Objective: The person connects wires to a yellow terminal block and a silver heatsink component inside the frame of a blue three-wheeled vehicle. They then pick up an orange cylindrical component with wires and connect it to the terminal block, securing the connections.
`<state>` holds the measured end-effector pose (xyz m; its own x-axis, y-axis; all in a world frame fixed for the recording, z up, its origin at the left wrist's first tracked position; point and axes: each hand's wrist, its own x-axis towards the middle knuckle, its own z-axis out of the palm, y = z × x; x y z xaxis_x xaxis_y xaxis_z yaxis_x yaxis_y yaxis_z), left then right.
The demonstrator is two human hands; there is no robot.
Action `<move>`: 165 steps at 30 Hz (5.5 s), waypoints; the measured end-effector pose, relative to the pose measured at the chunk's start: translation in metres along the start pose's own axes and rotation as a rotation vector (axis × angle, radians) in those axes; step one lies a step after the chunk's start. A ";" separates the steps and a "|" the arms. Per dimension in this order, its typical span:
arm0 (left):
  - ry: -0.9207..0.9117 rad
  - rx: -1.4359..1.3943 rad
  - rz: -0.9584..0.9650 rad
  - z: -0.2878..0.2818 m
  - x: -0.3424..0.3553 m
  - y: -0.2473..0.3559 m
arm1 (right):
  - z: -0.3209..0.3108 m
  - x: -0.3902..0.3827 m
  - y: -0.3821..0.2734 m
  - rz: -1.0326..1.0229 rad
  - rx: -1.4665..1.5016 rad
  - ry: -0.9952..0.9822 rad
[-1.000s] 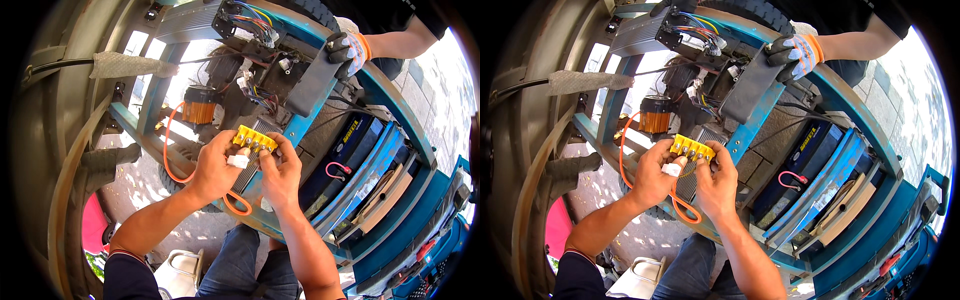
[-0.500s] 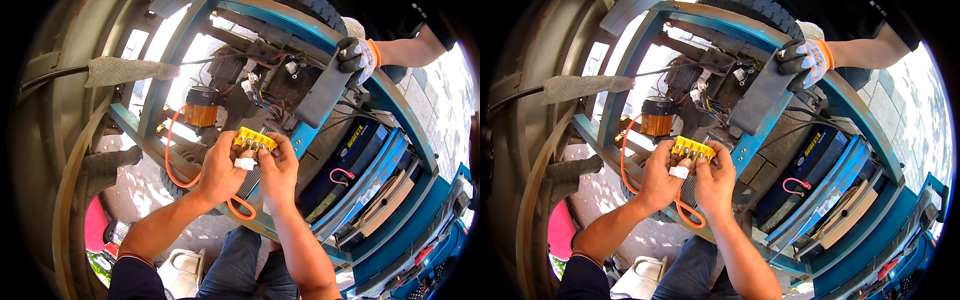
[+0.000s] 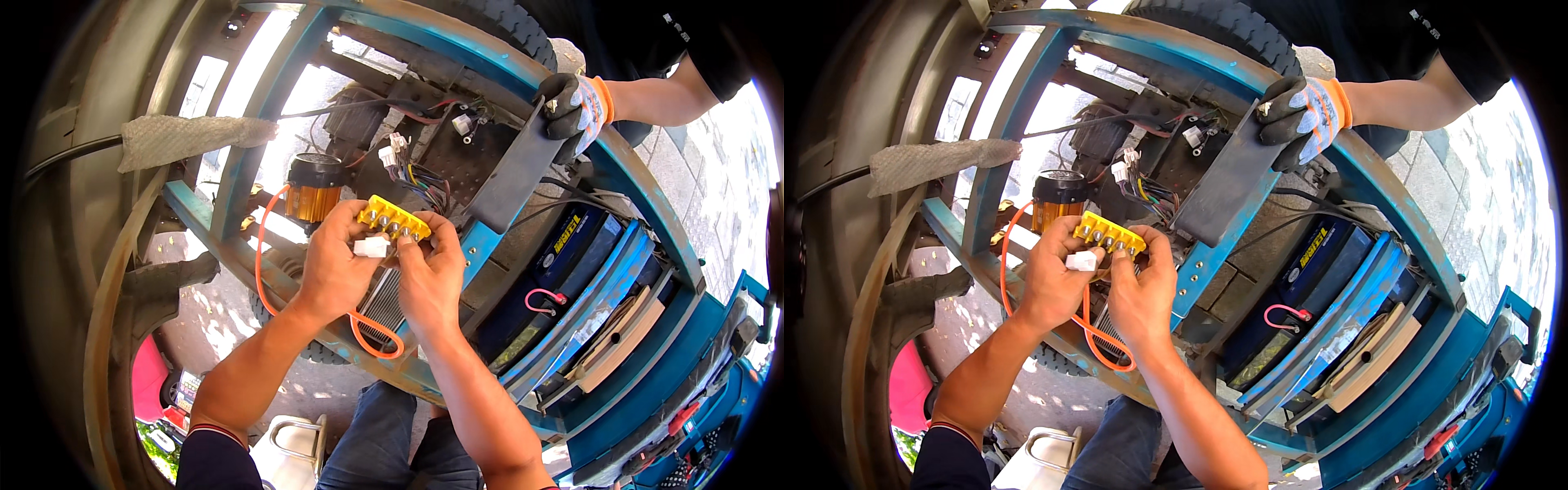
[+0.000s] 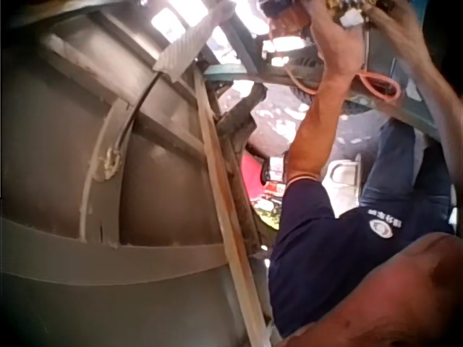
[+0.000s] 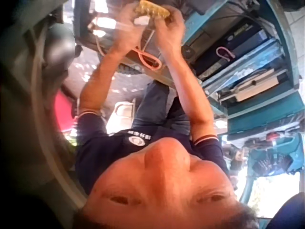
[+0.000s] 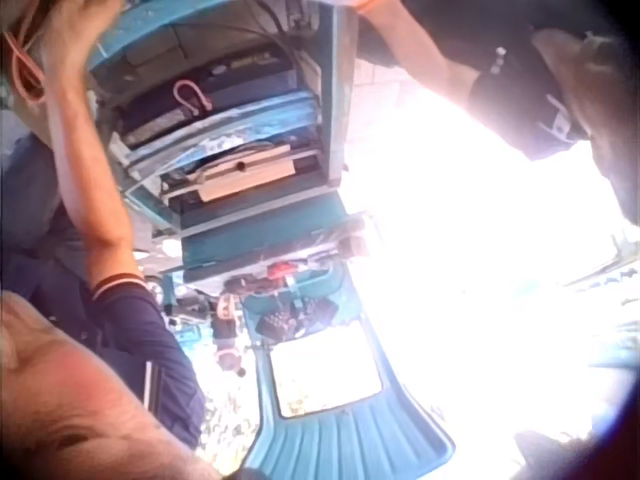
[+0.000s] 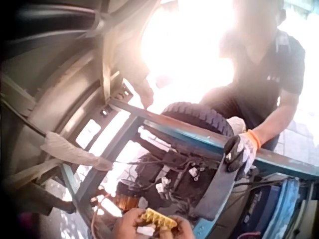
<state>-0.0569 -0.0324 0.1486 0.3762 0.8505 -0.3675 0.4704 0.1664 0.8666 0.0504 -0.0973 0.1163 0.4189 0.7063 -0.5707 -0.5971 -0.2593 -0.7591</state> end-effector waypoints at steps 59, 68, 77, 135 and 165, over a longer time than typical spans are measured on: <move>-0.393 -0.323 -0.478 0.002 0.200 0.005 | 0.017 0.275 -0.137 -0.272 -2.079 -0.614; -0.353 -0.297 -0.498 0.003 0.203 -0.005 | 0.010 0.286 -0.141 -0.218 -1.836 -0.775; -0.384 -0.213 -0.496 0.008 0.214 -0.011 | 0.015 0.283 -0.148 -0.133 -1.704 -0.844; -0.262 -0.282 -0.408 0.028 0.208 0.002 | 0.014 0.270 -0.161 0.343 -1.683 -0.496; -0.190 -0.312 -0.267 0.033 0.208 -0.015 | 0.011 0.276 -0.164 0.549 -1.201 -0.448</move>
<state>0.0406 0.1254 0.0477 0.4283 0.6554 -0.6221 0.3189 0.5345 0.7827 0.2569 0.1471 0.0871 -0.0632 0.4201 -0.9053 0.4289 -0.8076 -0.4048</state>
